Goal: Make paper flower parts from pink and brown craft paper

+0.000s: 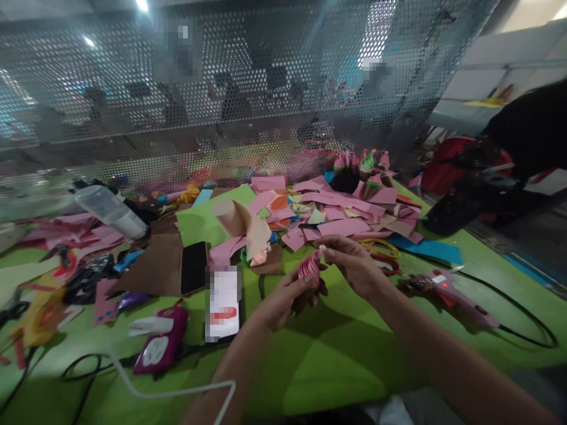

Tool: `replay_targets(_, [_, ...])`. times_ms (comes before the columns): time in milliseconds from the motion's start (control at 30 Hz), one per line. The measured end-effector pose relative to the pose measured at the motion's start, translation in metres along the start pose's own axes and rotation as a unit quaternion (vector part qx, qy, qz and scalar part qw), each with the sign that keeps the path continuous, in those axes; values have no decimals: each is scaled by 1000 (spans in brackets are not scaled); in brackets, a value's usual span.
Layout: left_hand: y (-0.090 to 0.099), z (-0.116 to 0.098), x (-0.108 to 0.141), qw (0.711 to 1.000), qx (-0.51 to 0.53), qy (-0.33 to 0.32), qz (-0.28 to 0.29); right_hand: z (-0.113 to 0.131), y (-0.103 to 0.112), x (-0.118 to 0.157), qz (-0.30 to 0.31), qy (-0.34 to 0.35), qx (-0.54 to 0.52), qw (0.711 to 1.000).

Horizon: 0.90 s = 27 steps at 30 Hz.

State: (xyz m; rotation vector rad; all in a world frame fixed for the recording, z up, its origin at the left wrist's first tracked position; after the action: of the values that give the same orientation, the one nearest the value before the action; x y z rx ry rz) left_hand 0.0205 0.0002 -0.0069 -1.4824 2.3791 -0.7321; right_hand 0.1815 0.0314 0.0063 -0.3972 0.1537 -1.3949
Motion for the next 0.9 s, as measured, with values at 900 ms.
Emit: replay_targets(900, [0,-3,1,999,-34,-33,-22,0,-4,-1,-22,26,21,999])
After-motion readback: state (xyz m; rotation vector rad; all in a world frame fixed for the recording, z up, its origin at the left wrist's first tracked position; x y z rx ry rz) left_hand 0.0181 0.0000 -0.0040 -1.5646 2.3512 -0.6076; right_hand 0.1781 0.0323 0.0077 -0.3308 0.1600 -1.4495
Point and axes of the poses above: each hand's wrist, its own x-axis away from the middle knuckle, its own y-axis out of the back of the hand, z = x × y, the point moved 2 cm from there along -x, towards the middle knuckle, and after that the axes turned 11 degrees about -y, right-handed, at the moved point
